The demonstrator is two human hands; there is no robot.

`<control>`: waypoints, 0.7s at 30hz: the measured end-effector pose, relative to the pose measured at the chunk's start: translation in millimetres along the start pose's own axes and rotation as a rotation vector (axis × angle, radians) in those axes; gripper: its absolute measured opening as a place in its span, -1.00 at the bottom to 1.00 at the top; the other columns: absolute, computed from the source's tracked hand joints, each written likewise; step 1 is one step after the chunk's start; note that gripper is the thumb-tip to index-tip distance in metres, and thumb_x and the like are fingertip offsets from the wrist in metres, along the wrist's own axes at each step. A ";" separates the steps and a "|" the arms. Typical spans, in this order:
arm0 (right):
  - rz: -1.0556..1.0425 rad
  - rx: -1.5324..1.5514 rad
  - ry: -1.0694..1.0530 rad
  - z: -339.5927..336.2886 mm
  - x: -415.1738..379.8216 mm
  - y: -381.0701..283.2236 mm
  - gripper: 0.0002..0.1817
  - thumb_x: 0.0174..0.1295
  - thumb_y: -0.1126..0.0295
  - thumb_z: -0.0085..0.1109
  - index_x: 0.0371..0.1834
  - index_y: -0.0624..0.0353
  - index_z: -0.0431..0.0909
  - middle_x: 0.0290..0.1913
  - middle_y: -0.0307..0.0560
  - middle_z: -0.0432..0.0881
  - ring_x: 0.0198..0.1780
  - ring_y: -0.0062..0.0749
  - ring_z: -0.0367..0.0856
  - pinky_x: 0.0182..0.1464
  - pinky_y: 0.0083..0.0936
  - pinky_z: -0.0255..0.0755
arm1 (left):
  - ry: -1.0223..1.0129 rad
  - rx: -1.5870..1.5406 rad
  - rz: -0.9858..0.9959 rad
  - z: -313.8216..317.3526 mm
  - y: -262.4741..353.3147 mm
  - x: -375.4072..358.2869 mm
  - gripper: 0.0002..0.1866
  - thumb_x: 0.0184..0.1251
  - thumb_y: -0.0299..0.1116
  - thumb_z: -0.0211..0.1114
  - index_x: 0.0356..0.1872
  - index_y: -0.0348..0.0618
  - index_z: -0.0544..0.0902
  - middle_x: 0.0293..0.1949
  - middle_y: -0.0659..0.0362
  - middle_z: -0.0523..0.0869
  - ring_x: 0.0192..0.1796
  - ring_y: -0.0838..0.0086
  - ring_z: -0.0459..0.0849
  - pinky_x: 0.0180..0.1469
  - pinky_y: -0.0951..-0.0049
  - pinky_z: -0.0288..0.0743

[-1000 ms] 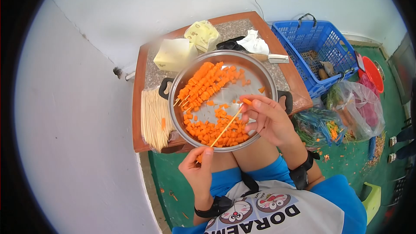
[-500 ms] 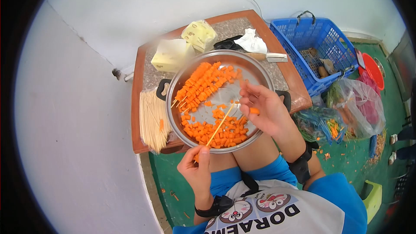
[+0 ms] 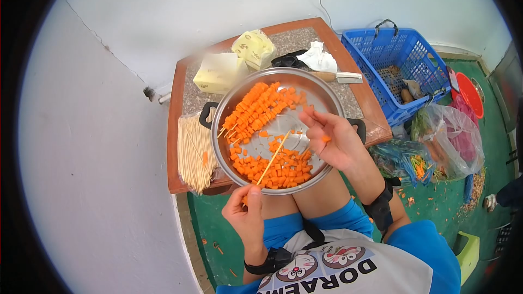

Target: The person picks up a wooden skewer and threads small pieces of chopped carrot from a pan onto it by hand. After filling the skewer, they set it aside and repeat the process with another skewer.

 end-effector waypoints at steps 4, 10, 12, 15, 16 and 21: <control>0.224 0.024 -0.656 -8.2 6.3 -1.4 -0.82 0.13 0.48 -0.20 -0.21 0.20 0.34 -0.53 -0.30 0.35 -0.48 -0.65 0.35 -0.51 -0.76 0.31 | 0.006 0.008 -0.027 -1.8 2.7 -0.4 -0.85 0.08 -0.44 0.18 -0.45 -0.37 0.52 -0.69 0.31 0.41 -0.66 0.76 0.30 -0.64 0.78 0.09; -0.111 -0.096 0.134 6.6 3.3 0.5 -0.76 0.02 0.63 -0.18 -0.20 0.34 0.34 -0.42 -0.15 0.33 -0.37 -0.46 0.40 -0.13 -0.68 0.37 | 0.021 0.019 0.026 -5.4 3.0 1.3 -0.84 0.09 -0.43 0.17 -0.45 -0.37 0.52 -0.70 0.31 0.40 -0.67 0.76 0.29 -0.65 0.78 0.08; -0.071 -0.052 0.051 3.1 4.7 4.3 -0.71 0.01 0.73 -0.22 -0.13 0.47 0.28 -0.20 0.02 0.36 -0.16 -0.33 0.45 0.06 -0.55 0.35 | 0.021 0.001 0.017 -5.3 3.7 1.1 -0.84 0.10 -0.43 0.17 -0.46 -0.36 0.52 -0.71 0.32 0.39 -0.67 0.76 0.29 -0.65 0.77 0.07; -0.052 -0.056 -0.054 4.0 0.8 3.3 -0.68 0.05 0.74 -0.25 -0.07 0.53 0.23 -0.04 0.12 0.35 0.03 -0.25 0.38 0.11 -0.57 0.31 | 0.021 0.006 0.016 -5.1 4.9 0.8 -0.84 0.10 -0.42 0.17 -0.46 -0.36 0.52 -0.71 0.32 0.39 -0.67 0.76 0.28 -0.65 0.77 0.06; -0.052 -0.055 -0.054 4.4 -1.3 2.6 -0.68 0.05 0.74 -0.25 -0.07 0.53 0.23 -0.04 0.12 0.35 0.03 -0.25 0.38 0.11 -0.57 0.31 | 0.020 0.006 0.016 -5.3 5.1 0.7 -0.84 0.10 -0.42 0.17 -0.46 -0.36 0.52 -0.71 0.32 0.39 -0.67 0.76 0.28 -0.65 0.77 0.06; -0.117 -0.202 -0.094 2.1 -9.6 0.3 -0.69 0.12 0.62 -0.17 -0.03 0.44 0.25 -0.03 0.15 0.37 0.02 -0.27 0.40 -0.02 -0.67 0.42 | 0.017 0.002 0.013 -5.3 4.9 1.0 -0.84 0.10 -0.42 0.17 -0.47 -0.36 0.52 -0.71 0.32 0.39 -0.68 0.76 0.28 -0.66 0.77 0.06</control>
Point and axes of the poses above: each hand's wrist, its own x-axis towards the middle knuckle, its own z-axis out of the palm, y = z × x, the point moved 2 cm from there along x, towards the middle knuckle
